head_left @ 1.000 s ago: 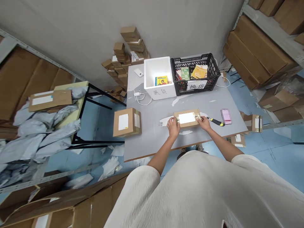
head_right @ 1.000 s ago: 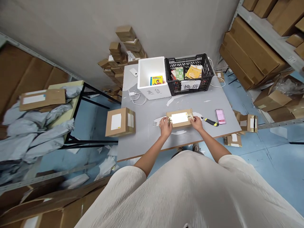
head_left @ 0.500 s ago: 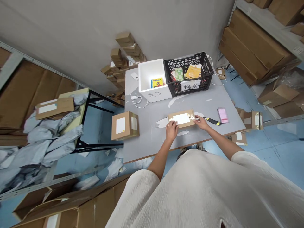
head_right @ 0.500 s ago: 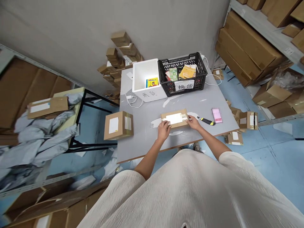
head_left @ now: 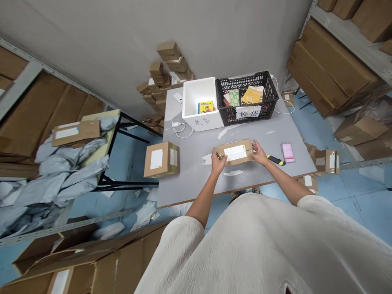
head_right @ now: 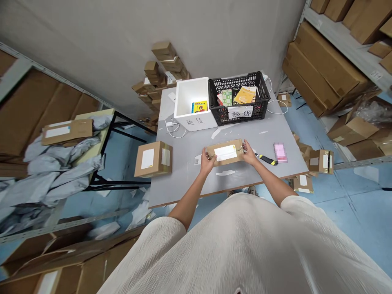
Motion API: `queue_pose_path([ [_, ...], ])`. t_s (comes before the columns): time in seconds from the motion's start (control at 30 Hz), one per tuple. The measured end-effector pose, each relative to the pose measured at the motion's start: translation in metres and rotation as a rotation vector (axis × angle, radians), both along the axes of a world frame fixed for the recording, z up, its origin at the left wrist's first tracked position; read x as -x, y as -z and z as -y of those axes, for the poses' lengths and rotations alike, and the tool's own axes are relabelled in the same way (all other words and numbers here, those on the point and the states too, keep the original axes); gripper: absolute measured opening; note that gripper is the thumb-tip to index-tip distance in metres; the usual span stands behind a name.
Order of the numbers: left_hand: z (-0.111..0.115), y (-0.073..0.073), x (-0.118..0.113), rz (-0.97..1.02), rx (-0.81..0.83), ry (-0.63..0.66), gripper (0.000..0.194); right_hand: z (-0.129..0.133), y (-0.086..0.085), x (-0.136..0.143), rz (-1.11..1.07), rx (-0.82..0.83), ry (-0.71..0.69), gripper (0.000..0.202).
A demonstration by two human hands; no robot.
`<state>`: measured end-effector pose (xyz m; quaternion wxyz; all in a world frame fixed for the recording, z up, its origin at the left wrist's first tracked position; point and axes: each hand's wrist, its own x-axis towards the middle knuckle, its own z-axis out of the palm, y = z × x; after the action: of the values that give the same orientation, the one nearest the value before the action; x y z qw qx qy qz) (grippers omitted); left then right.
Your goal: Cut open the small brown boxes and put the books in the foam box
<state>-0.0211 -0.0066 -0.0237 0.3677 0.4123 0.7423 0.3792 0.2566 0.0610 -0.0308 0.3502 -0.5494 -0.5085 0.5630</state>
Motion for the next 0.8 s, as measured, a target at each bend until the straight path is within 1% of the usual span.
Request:
queue_pose_path([
  [0.07,0.005,0.003,-0.001,0.026,0.02,-0.04,0.084,0.002,0.002,-0.003,0.022,0.01,0.045,0.101],
  [0.17,0.014,0.012,-0.002,-0.024,0.131,-0.072,0.066,0.008,0.008,-0.011,0.191,0.069,0.105,0.077],
  [0.27,0.022,0.024,-0.002,-0.108,0.228,-0.034,0.059,0.017,0.016,-0.018,0.382,0.119,0.092,0.066],
  [0.33,0.027,0.032,-0.003,-0.117,0.274,0.014,0.056,0.024,0.02,-0.021,0.438,0.163,0.057,0.061],
  [0.4,0.031,0.039,-0.004,-0.088,0.299,0.036,0.054,0.03,0.023,-0.023,0.45,0.191,0.049,0.057],
  [0.47,0.033,0.043,-0.005,-0.066,0.286,0.035,0.05,0.033,0.025,-0.023,0.451,0.184,0.064,0.052],
  [0.63,0.028,0.045,-0.004,-0.084,0.22,0.062,0.045,0.031,0.027,-0.023,0.434,0.159,0.082,0.046],
  [0.73,0.025,0.044,-0.003,-0.063,0.212,0.056,0.048,0.027,0.027,-0.021,0.397,0.155,0.082,0.048],
  [0.8,0.023,0.044,-0.004,-0.039,0.182,0.045,0.054,0.024,0.025,-0.019,0.371,0.152,0.077,0.056],
])
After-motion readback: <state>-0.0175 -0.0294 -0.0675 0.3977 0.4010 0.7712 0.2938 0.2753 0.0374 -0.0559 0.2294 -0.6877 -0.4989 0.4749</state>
